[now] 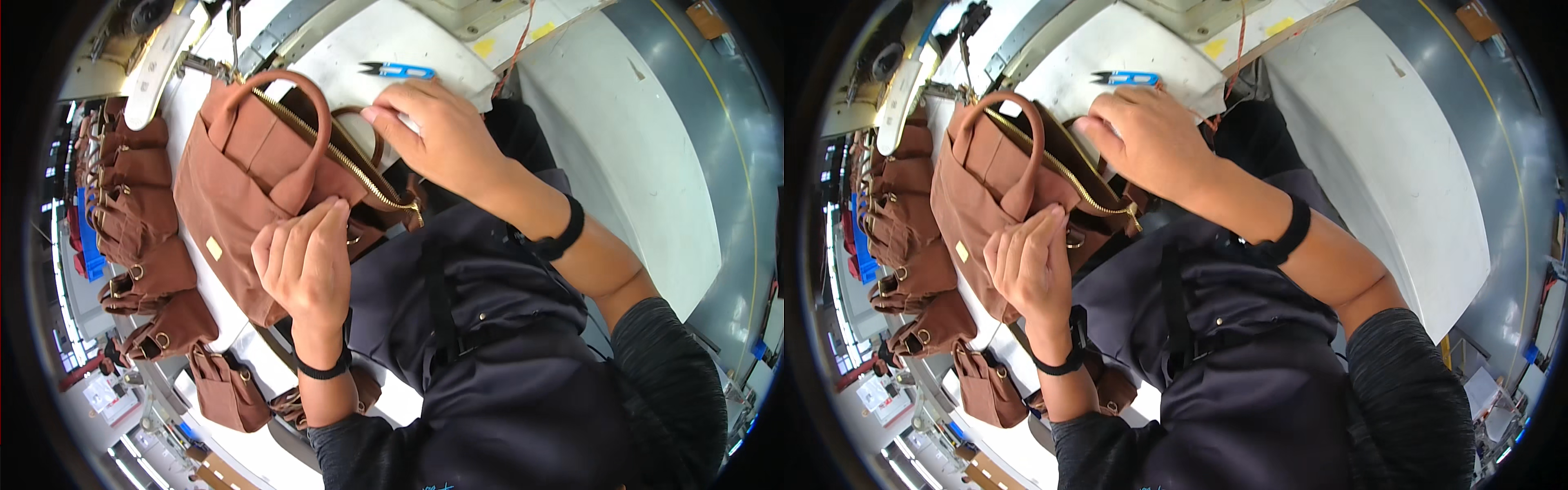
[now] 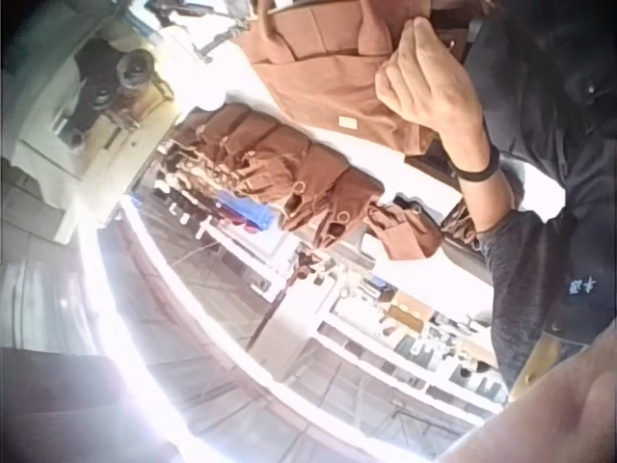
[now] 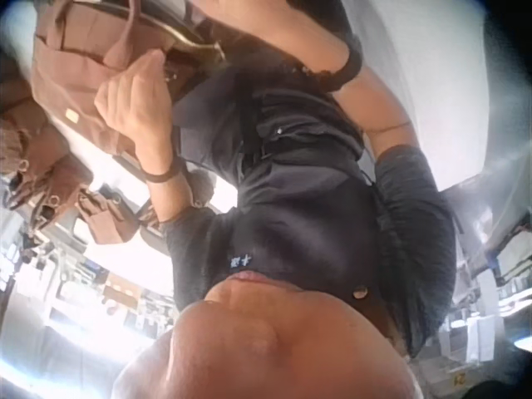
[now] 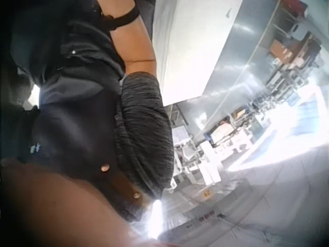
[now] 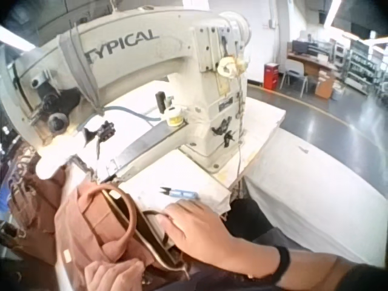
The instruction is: Sewing and assembling leather bags using an industrial sewing machine.
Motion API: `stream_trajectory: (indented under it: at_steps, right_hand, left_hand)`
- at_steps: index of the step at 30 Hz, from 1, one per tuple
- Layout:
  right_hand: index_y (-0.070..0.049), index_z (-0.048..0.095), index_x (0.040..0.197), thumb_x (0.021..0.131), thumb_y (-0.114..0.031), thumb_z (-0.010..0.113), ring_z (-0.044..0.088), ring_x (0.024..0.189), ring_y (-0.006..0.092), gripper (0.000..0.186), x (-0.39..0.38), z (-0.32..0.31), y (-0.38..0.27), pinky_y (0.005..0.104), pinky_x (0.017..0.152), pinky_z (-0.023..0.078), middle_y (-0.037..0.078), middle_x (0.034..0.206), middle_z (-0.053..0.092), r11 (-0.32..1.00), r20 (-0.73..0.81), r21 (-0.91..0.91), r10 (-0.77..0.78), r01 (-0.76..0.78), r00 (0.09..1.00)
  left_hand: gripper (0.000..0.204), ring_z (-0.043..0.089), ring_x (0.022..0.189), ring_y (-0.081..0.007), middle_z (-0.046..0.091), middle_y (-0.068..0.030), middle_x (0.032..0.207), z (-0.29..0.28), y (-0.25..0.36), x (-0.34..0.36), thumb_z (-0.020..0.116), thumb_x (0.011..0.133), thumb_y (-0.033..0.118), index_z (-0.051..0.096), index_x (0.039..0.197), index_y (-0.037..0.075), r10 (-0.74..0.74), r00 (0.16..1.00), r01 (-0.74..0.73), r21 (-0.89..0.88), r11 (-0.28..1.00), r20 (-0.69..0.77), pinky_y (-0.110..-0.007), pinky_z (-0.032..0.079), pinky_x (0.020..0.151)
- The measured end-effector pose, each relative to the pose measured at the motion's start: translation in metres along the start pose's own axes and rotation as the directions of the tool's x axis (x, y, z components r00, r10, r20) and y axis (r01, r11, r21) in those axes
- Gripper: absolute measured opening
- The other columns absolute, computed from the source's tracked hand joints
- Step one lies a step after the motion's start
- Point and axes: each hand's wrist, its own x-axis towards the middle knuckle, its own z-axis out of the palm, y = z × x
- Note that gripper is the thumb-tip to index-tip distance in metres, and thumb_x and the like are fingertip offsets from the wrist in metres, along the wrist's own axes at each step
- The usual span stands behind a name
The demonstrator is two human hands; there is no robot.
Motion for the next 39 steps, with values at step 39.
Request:
stream_trajectory:
  at_steps: [39]
  right_hand:
    - [-0.004,0.076,0.100,0.110,-0.034,0.069,0.058,0.072,0.0025,0.032,-0.019,-0.009,-0.028,0.0228,0.066,0.046,-0.004,0.080,0.068,0.358,0.812,0.478,0.167,-0.802,0.559]
  left_hand:
    - [0.018,0.073,0.083,-0.0143,0.081,0.0010,0.097,-0.001,-0.010,-0.006,0.082,0.081,0.008,0.081,0.099,0.011,0.119,0.988,-0.116,0.027,0.993,-0.099,-0.033,0.052,0.086]
